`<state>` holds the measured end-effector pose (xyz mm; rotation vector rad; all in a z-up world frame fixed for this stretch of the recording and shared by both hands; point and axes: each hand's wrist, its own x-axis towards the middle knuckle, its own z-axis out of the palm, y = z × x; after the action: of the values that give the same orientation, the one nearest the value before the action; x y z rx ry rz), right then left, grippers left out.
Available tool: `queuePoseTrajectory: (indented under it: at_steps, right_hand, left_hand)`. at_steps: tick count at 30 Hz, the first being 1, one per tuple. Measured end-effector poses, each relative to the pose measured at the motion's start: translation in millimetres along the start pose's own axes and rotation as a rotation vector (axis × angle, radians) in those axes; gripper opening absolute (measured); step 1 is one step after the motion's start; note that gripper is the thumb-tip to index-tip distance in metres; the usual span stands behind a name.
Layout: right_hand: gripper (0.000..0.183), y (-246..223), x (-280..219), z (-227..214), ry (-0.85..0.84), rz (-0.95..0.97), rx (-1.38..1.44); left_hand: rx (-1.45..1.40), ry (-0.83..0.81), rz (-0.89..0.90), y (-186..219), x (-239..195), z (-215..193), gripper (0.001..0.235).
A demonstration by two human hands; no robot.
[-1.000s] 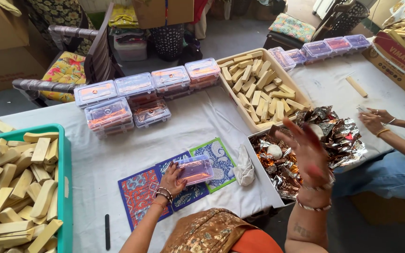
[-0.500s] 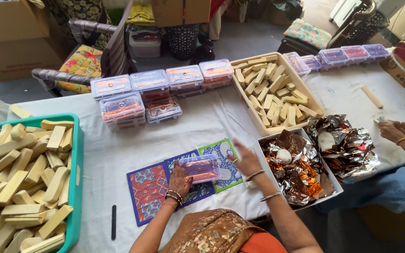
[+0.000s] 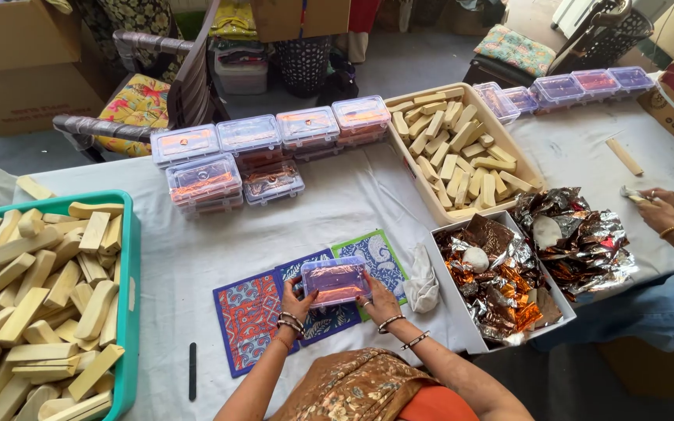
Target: The person sits at a table and wraps small wooden blocks with shiny foil. They pick up a block, clean it with a white cloth, and then wrap it in foil from a nearby box. The wrapped items are placed into small plastic containers.
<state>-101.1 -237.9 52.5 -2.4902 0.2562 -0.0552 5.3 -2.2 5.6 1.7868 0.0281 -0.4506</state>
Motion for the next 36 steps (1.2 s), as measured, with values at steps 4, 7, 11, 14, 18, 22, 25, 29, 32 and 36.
queuePoseTrajectory:
  at_steps: [4, 7, 11, 14, 18, 22, 25, 29, 32, 36]
  right_hand:
    - [0.078, 7.3, 0.8, -8.9, -0.008, -0.024, 0.063]
    - [0.08, 1.2, 3.7, -32.1, -0.104, -0.022, 0.065]
    - [0.079, -21.5, -5.3, -78.1, -0.065, 0.108, -0.353]
    - [0.071, -2.7, -16.6, -91.0, -0.05, 0.202, -0.574]
    - [0.054, 62.5, -42.5, -72.7, -0.033, 0.24, -0.624]
    - [0.037, 101.8, -31.3, -53.3, 0.085, 0.179, -0.575]
    - [0.024, 93.4, -5.0, -45.4, 0.192, 0.144, -0.497]
    - [0.029, -11.2, 16.8, -50.3, 0.385, -0.159, -0.12]
    - [0.038, -76.4, 19.2, -25.6, 0.269, -0.317, 0.038]
    - [0.054, -90.4, 23.1, 41.1, 0.035, -0.551, -0.341]
  left_hand:
    - [-0.322, 0.055, 0.267, -72.4, 47.6, 29.0, 0.072]
    - [-0.477, -0.152, -0.019, -77.5, 54.2, 31.8, 0.063]
    - [-0.528, -0.19, -0.036, -78.3, 54.8, 30.7, 0.061]
    - [-0.614, -0.192, -0.102, -78.7, 53.8, 30.2, 0.055]
    - [-0.752, -0.211, -0.173, -75.8, 51.5, 30.1, 0.051]
    - [-0.763, -0.202, -0.159, -77.7, 50.2, 29.8, 0.048]
    - [-0.888, -0.239, -0.136, -72.9, 48.5, 26.7, 0.05]
    - [-0.887, -0.256, -0.176, -74.8, 48.0, 28.7, 0.055]
    - [-0.894, -0.259, -0.131, -78.3, 51.9, 31.1, 0.057]
    - [-0.78, -0.257, 0.06, -70.7, 50.2, 28.7, 0.055]
